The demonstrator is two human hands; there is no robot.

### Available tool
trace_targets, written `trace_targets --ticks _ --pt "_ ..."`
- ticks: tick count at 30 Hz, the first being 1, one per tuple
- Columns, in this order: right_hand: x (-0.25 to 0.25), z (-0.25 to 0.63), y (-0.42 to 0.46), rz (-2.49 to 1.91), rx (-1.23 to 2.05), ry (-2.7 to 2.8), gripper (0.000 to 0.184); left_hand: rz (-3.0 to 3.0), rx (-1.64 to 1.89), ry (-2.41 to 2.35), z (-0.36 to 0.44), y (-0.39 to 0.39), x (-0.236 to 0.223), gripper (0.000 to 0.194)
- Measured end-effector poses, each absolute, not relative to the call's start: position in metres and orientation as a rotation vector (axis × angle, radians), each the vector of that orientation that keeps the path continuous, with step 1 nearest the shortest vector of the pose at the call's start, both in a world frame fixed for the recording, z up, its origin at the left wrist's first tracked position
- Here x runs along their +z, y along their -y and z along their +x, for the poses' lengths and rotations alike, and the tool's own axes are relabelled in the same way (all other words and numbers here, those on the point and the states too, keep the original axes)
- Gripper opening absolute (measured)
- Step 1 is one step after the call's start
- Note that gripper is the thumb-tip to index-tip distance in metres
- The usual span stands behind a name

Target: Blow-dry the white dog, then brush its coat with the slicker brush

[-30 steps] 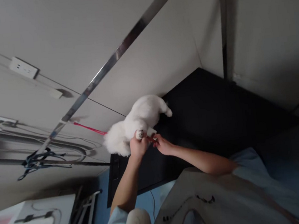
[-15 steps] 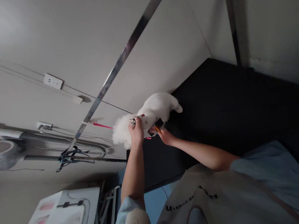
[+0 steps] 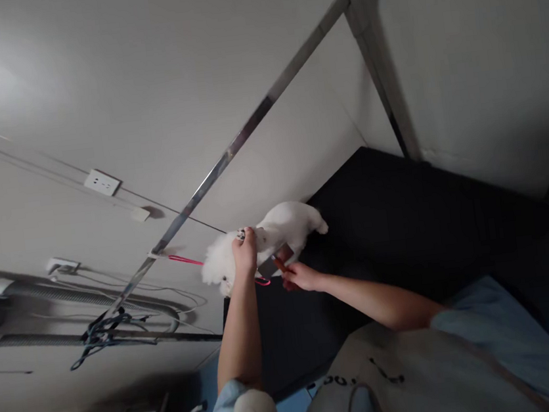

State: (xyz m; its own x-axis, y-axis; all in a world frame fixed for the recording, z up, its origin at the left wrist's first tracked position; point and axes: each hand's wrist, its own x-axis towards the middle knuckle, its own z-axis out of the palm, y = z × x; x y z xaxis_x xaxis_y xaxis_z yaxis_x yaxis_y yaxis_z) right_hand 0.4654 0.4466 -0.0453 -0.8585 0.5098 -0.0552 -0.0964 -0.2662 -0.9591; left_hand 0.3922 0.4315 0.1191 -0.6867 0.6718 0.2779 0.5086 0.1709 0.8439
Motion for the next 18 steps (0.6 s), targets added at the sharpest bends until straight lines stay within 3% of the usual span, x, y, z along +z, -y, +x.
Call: trace_targets --ticks 6,18 --pt "-0.047 0.478 -0.456 -0.459 2.369 1.682 0.023 1.088 1.698 -2.203 0.383 -0.431 0.122 0.04" --pt "-0.047 0.474 -0.466 -0.487 2.587 1.77 0.014 0.802 1.99 -2.157 0.381 -0.402 0.123 0.041"
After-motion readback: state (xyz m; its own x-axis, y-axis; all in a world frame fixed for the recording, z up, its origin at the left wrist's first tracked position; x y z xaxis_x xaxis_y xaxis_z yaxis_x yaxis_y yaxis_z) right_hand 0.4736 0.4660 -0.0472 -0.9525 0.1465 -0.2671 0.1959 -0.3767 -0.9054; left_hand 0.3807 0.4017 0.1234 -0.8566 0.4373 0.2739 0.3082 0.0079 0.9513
